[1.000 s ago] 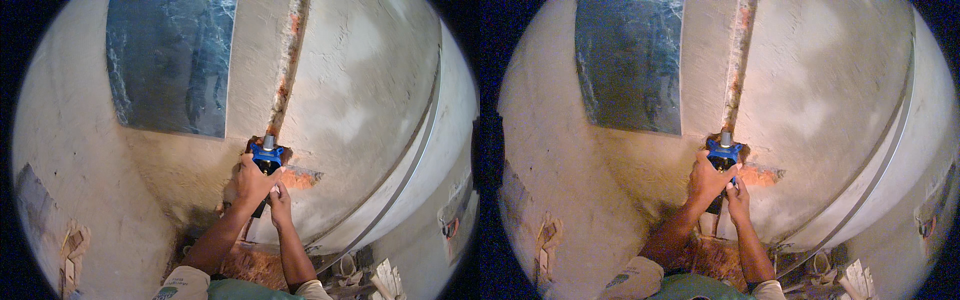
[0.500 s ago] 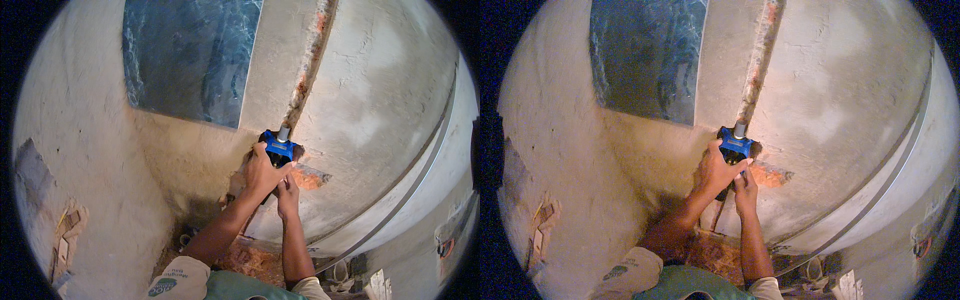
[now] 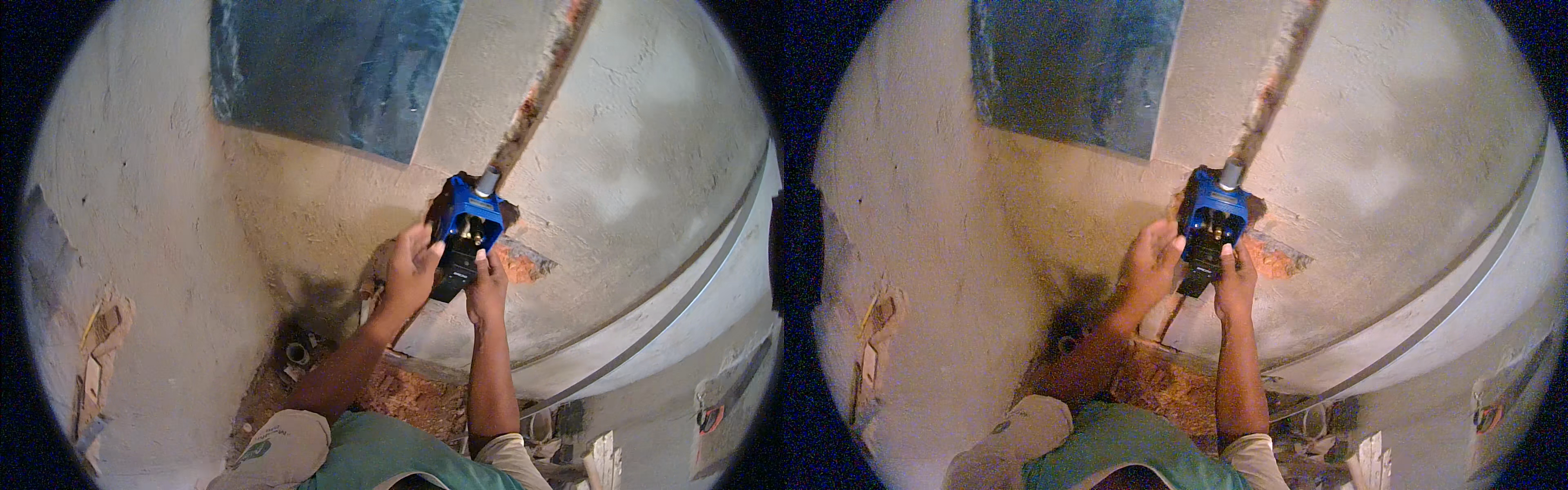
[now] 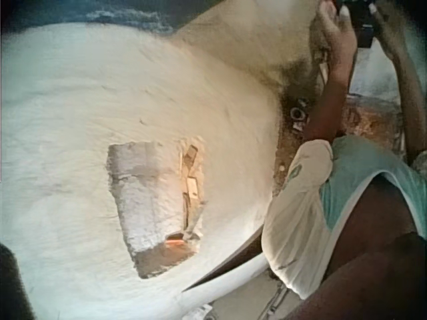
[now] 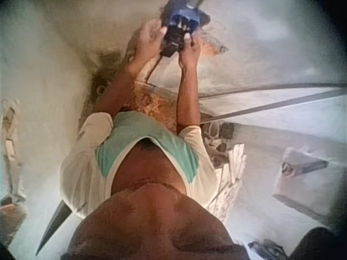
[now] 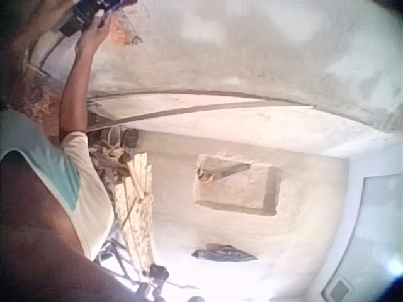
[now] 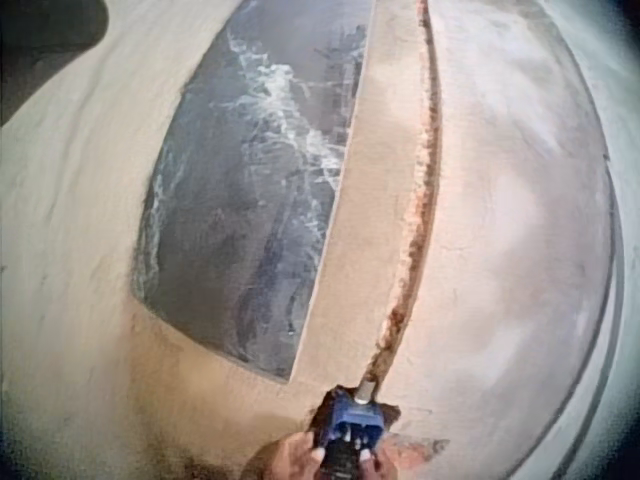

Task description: The person chisels a vertical channel in a concrete wall with a hammer and a chisel, then fits a blue fixture box into the opening and positions it against the exposed pipes.

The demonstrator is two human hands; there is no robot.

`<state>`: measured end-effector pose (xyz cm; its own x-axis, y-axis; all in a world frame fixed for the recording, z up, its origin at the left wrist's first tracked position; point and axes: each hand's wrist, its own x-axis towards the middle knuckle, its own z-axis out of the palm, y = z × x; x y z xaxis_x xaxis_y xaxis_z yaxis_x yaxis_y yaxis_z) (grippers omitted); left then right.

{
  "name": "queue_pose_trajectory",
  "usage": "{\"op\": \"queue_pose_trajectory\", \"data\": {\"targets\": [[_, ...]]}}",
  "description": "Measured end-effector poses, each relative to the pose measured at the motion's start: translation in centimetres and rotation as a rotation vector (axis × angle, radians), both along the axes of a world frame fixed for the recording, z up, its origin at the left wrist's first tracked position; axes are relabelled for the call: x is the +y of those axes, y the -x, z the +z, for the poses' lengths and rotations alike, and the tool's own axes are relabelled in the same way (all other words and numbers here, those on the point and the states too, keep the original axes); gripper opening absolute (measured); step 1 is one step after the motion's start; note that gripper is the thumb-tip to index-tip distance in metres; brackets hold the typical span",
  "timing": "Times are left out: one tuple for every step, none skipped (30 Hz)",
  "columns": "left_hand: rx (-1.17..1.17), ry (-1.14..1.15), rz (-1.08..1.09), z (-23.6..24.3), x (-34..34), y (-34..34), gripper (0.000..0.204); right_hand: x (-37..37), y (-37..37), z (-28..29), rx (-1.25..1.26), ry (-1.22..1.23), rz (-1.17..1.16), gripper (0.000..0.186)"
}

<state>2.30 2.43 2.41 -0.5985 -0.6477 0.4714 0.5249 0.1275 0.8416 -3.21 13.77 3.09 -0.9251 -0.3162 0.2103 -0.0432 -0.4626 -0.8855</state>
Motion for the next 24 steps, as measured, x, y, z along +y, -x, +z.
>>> {"op": "queue_pose_trajectory", "data": {"targets": [[-0.036, -0.051, 0.036, -1.3, 0.7, -0.3, 0.035, 0.4, 0.5, -0.4, 0.013, -0.019, -0.018, 0.036], [-0.101, -0.024, 0.023, -2.3, 0.8, -0.7, 0.031, 0.2, 0.4, -0.3, 0.013, -0.012, -0.026, 0.036], [-0.166, 0.002, 0.010, -3.1, 1.0, -1.1, 0.027, 0.0, 0.1, -0.1, 0.013, -0.005, -0.033, 0.036], [-0.228, 0.024, -0.003, -3.8, 1.1, -1.3, 0.024, -0.3, -0.3, 0.2, 0.015, -0.002, -0.039, 0.036], [-0.211, -0.009, 0.003, -4.7, 1.4, -1.0, 0.021, -0.3, -0.5, 0.3, 0.033, -0.019, -0.031, 0.034], [-0.194, -0.041, 0.009, -5.5, 1.7, -0.4, 0.019, -0.6, -0.8, 0.5, 0.038, -0.019, -0.042, 0.033], [-0.177, -0.075, 0.011, -5.7, 2.1, 0.0, 0.018, -0.7, -1.0, 0.5, 0.044, -0.022, -0.059, 0.032], [-0.174, -0.157, -0.048, -6.0, 2.3, 0.2, 0.018, -0.8, -1.0, 0.5, 0.051, -0.024, -0.075, 0.031], [-0.170, -0.239, -0.107, -6.2, 2.5, 0.5, 0.018, -0.4, 0.0, -0.4, 0.061, -0.053, -0.072, 0.032], [-0.160, -0.324, -0.171, -6.3, 2.5, 0.8, 0.018, -0.4, 0.0, -0.3, 0.057, -0.061, -0.081, 0.032], [-0.133, -0.376, -0.199, -4.6, 2.4, -0.4, 0.020, -0.4, -0.2, -0.3, 0.046, -0.070, -0.089, 0.032], [-0.119, -0.369, -0.201, -4.8, 2.4, -0.1, 0.021, -0.4, -0.3, -0.3, 0.035, -0.078, -0.099, 0.031], [-0.103, -0.356, -0.202, -4.8, 2.3, 0.0, 0.023, -0.8, -0.3, -0.3, 0.041, -0.086, -0.133, 0.031], [-0.088, -0.343, -0.203, -4.9, 2.2, 0.2, 0.025, -1.1, -0.5, -0.3, 0.031, -0.098, -0.143, 0.031], [-0.045, -0.379, -0.211, -5.7, 2.4, 0.9, 0.024, -1.4, -0.8, -0.2, 0.021, -0.110, -0.154, 0.032], [-0.041, -0.420, -0.247, -5.6, 2.3, 1.0, 0.023, -1.5, -1.0, 0.1, 0.015, -0.116, -0.173, 0.032], [-0.038, -0.460, -0.285, -5.6, 2.2, 1.1, 0.022, -1.1, -0.7, -0.1, 0.042, -0.154, -0.149, 0.031], [-0.034, -0.500, -0.324, -5.5, 2.2, 1.1, 0.021, -0.5, -0.6, 0.1, 0.052, -0.260, -0.157, 0.030], [-0.049, -0.454, -0.297, -5.0, 2.0, 0.8, 0.022, 0.2, -0.3, 0.4, 0.062, -0.361, -0.166, 0.030], [-0.064, -0.408, -0.270, -4.4, 1.8, 0.3, 0.022, 0.9, -0.3, 0.7, 0.070, -0.463, -0.177, 0.029], [-0.079, -0.361, -0.244, -4.1, 1.6, 0.0, 0.023, 1.6, -0.5, 1.1, 0.146, -0.547, -0.234, 0.032], [-0.067, -0.327, -0.196, -4.0, 1.1, 0.1, 0.022, 1.5, -1.1, 2.4, 0.234, -0.625, -0.281, 0.035], [-0.062, -0.291, -0.140, -4.4, 0.6, 0.2, 0.021, -0.2, -2.7, 4.3, 0.252, -0.517, -0.254, 0.047], [-0.055, -0.257, -0.098, -4.5, 0.5, 0.4, 0.021, -1.5, -3.7, 5.6, 0.307, -0.557, -0.271, 0.052]]}}
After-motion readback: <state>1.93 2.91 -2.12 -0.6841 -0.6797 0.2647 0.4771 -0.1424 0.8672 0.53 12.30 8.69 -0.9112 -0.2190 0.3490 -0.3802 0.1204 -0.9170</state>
